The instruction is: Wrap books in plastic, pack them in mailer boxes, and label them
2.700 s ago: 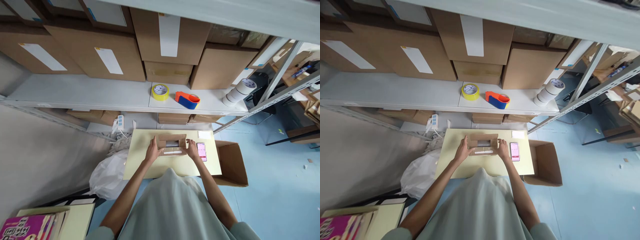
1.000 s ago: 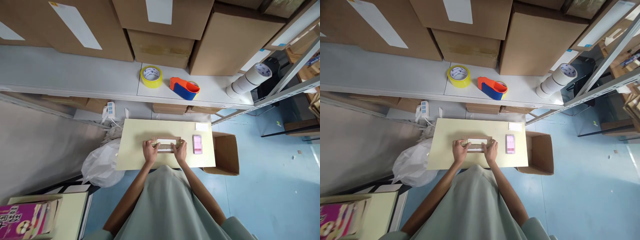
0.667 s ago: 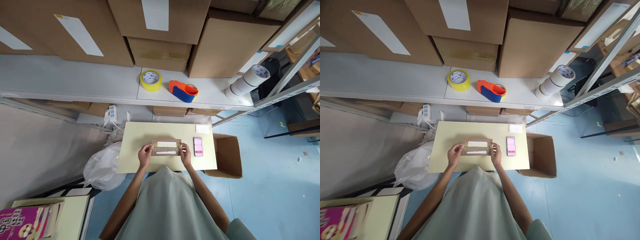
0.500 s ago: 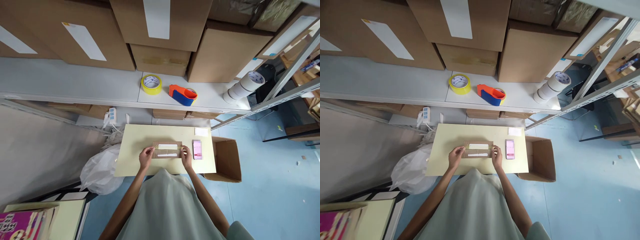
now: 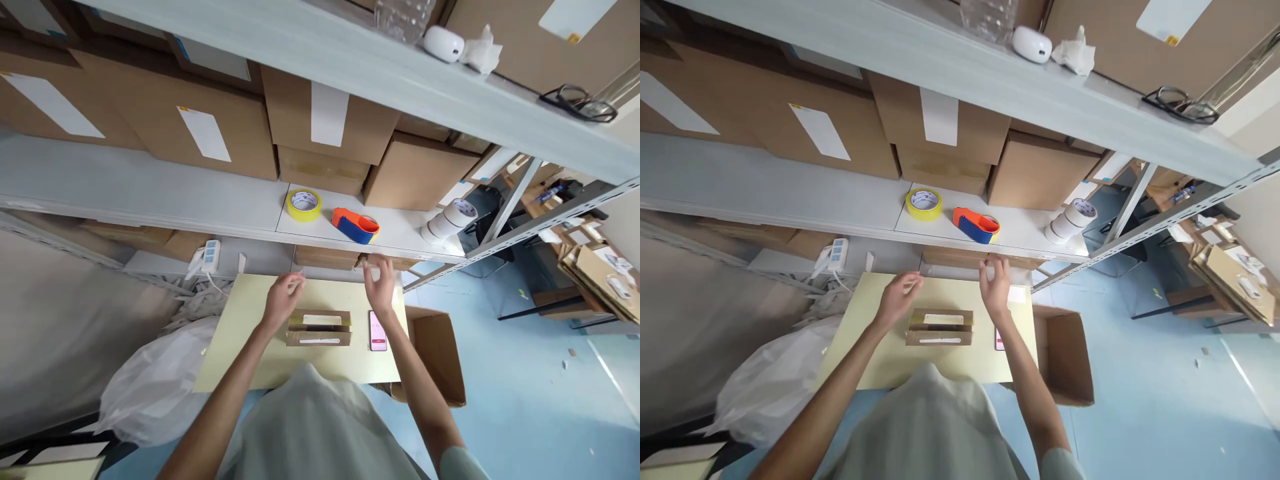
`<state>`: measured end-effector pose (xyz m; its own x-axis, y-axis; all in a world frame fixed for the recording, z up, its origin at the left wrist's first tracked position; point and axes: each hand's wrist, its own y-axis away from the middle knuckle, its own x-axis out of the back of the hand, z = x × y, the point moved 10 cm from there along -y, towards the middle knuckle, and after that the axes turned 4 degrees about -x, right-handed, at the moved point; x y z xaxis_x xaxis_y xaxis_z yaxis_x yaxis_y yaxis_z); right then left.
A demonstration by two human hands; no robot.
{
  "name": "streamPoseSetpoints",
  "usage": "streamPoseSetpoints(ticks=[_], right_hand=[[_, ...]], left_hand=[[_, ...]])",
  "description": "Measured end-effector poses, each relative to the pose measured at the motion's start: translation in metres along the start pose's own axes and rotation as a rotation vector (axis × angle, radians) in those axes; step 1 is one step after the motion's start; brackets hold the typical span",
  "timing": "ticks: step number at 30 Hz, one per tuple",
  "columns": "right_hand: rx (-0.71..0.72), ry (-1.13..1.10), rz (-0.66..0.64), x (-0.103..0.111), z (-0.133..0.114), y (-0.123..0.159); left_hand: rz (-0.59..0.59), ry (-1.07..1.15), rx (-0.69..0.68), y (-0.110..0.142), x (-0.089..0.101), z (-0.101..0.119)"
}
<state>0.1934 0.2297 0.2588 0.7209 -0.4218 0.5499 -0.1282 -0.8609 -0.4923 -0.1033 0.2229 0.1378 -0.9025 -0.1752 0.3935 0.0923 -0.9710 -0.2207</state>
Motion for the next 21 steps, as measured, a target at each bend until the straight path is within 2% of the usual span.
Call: streamPoseSetpoints(ticks=[2, 4, 6, 9, 11, 14, 18, 21], right_hand=[[0.100, 0.112, 0.013, -0.001, -0.025, -0.046], [0.117, 0.256, -0.062, -0.019, -0.035, -0.079], [0.047, 0.406, -0.175, -0.043, -0.029, -0.099], [-0.072, 0.586, -0.302, -0.072, -0.016, -0.110], [-0.111, 0.666, -0.353, -0.084, -0.013, -0.113], [-0.138, 0.739, -0.414, -0.094, -0.013, -0.115], [-0.129, 0.784, -0.437, -0.093, -0.017, -0.112], [-0.080, 0.771, -0.468, -0.088, -0.022, -0.094]], left_hand=[[0.020, 0.034, -0.123, -0.032, 0.008, 0.050], [0.046, 0.063, -0.219, -0.054, 0.018, 0.095], [0.070, 0.075, -0.281, -0.067, 0.028, 0.130], [0.078, 0.100, -0.335, -0.072, 0.039, 0.161], [0.068, 0.121, -0.358, -0.070, 0.044, 0.170], [0.048, 0.119, -0.363, -0.064, 0.050, 0.169], [0.035, 0.146, -0.284, -0.046, 0.058, 0.146], [0.043, 0.200, -0.218, -0.024, 0.067, 0.123]])
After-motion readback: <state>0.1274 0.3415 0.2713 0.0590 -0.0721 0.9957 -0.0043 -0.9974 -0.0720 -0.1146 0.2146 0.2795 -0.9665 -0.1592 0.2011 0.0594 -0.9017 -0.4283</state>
